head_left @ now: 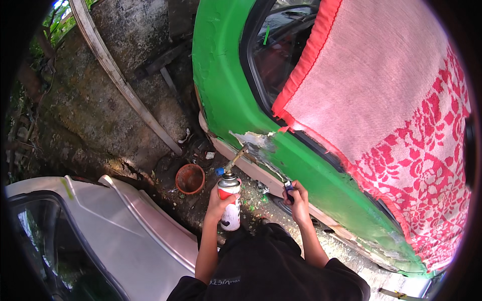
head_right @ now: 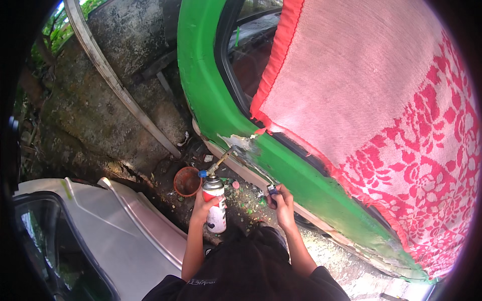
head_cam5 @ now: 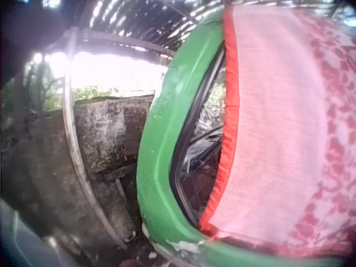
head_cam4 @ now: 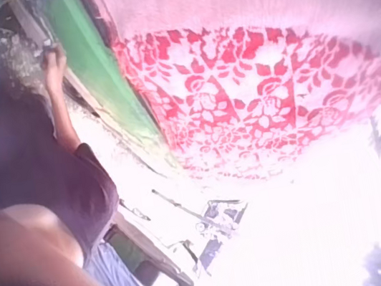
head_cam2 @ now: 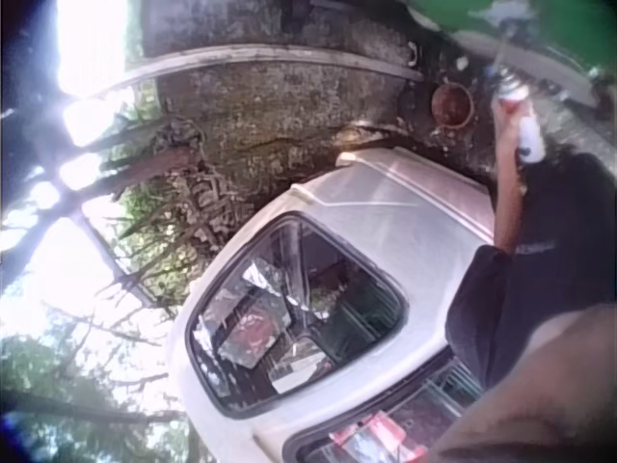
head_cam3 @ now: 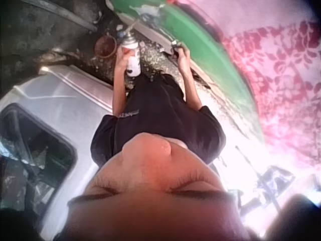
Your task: The person uses a scraper to remove material from a dent on the side of a green car. They then ignite a blowtorch and apply heat to the same area while holding a small tool against the panel.
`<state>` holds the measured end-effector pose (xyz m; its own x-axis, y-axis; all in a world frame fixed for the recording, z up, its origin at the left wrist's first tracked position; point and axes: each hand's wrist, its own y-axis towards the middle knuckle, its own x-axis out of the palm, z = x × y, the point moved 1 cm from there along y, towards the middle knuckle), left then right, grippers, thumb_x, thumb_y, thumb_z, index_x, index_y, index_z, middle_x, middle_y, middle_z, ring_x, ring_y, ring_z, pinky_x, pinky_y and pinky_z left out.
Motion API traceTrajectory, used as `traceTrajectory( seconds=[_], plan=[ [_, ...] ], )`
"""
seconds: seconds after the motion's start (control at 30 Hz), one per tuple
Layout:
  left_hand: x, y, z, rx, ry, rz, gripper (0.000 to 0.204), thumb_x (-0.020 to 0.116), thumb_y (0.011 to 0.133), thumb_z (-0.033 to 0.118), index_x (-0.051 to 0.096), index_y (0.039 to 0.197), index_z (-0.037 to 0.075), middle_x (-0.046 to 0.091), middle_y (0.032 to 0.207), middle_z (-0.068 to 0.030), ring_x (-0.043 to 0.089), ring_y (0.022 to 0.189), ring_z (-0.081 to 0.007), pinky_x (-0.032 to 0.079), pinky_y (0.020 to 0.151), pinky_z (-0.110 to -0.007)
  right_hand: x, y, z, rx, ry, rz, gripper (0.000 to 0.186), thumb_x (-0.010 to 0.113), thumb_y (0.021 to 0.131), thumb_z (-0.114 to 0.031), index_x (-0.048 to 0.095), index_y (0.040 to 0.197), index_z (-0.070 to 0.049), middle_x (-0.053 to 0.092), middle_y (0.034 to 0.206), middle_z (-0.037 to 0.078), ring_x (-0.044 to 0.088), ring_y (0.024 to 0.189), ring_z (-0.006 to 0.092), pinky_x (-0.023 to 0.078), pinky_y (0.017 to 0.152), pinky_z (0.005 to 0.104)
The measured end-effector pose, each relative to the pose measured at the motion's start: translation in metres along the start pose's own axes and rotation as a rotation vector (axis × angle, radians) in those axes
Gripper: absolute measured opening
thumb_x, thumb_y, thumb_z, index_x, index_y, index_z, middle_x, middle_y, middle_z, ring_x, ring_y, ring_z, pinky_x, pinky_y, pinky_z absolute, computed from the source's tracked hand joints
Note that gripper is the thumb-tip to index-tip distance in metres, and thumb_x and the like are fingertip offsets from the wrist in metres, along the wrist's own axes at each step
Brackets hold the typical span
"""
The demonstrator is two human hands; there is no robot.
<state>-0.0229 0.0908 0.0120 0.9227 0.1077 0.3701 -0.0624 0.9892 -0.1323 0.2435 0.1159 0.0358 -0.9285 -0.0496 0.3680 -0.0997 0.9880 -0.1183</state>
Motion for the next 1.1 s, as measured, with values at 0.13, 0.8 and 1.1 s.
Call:
traceTrajectory(
  seconds=[0.13,0.8,1.1],
  plan=[
    [-0.013,0.008,-0.001,-0.04,-0.036,0.005,0.044,0.076,0.078,0.004,0.059,0.118,0.001,0.07,0.114,-0.0105,0.065,0.093,-0.0145,0.053,0.081,-0.031,0.01,-0.002,-0.002,-0.005,-0.033,-0.004,0.007,0.045,0.088,-0.006,0.049,0.094,-0.003,0.051,0.07,0.004,0.036,0.058,0.0067,0.028,0.052,0.0241],
    [-0.051,0.03,0.005,-0.151,-0.024,-0.071,0.042,0.078,0.079,0.008,0.058,0.116,0.003,0.068,0.1,-0.0067,0.066,0.086,-0.0147,0.055,0.071,-0.031,0.056,-0.005,0.022,-0.006,-0.045,0.087,0.006,0.045,0.089,-0.005,0.048,0.094,-0.005,0.049,0.069,0.003,0.037,0.059,0.0072,0.029,0.053,0.0241],
    [-0.056,0.03,0.005,-0.14,-0.012,-0.074,0.043,0.076,0.079,0.006,0.06,0.119,0.002,0.07,0.107,-0.0063,0.064,0.087,-0.0116,0.052,0.075,-0.029,0.057,-0.008,0.023,0.019,-0.027,0.127,0.007,0.044,0.088,-0.004,0.047,0.094,-0.005,0.05,0.07,0.003,0.037,0.059,0.0073,0.03,0.053,0.0242]
  ],
)
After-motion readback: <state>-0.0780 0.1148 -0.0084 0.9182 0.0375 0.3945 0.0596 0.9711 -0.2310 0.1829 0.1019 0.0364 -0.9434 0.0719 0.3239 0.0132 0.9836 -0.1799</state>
